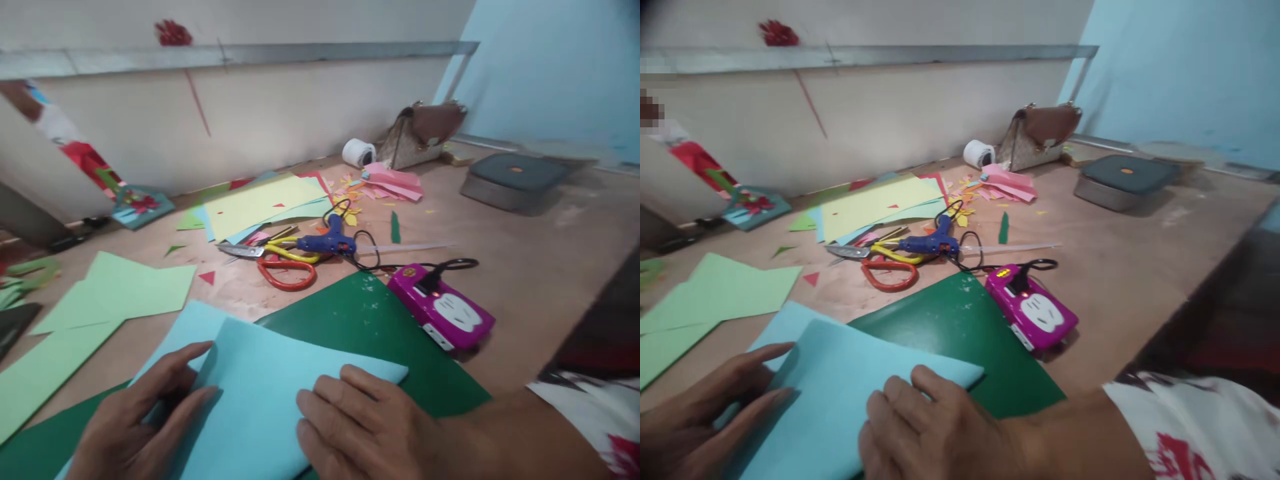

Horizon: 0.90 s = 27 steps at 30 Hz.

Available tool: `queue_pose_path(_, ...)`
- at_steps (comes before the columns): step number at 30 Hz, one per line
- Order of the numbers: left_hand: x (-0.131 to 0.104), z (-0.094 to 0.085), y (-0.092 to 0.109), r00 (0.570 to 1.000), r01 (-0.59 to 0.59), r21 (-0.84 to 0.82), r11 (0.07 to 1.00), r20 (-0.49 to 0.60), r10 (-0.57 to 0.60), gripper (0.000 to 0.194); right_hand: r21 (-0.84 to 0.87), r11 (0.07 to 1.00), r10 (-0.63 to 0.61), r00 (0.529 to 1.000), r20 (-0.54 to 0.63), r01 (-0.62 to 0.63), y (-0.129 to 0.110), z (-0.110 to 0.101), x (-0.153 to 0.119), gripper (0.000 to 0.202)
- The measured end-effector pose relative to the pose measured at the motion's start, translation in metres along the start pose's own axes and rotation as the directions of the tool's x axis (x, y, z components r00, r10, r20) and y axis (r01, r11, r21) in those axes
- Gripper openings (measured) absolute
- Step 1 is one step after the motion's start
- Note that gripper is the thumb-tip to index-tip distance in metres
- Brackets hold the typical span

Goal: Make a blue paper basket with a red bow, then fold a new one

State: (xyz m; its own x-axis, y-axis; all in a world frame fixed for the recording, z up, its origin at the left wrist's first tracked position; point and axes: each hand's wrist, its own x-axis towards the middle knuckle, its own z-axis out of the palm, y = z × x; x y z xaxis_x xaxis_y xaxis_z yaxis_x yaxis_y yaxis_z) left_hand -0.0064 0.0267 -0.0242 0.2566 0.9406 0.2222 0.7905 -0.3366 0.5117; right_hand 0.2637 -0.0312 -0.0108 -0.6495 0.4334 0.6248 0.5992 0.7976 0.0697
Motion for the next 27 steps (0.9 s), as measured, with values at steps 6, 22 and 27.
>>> queue_pose_path(6,-0.006,-0.012,0.03,0.998,0.044,-0.106,0.993,-0.05,-0.049,0.028,-0.138,0.988,-0.085,0.994,-0.075,0.074,0.013,0.009,0.0,0.037)
queue_pose_path(22,0.007,-0.013,0.04,0.892,0.429,-0.752,0.501,0.441,-0.101,0.028,-0.033,0.982,-0.18,0.979,0.094,0.184,0.027,-0.005,0.018,0.033)
queue_pose_path(27,0.003,-0.006,0.037,0.916,0.342,-0.755,0.559,0.401,-0.019,0.028,-0.001,0.973,-0.227,0.962,0.151,0.23,0.027,-0.006,0.018,0.039)
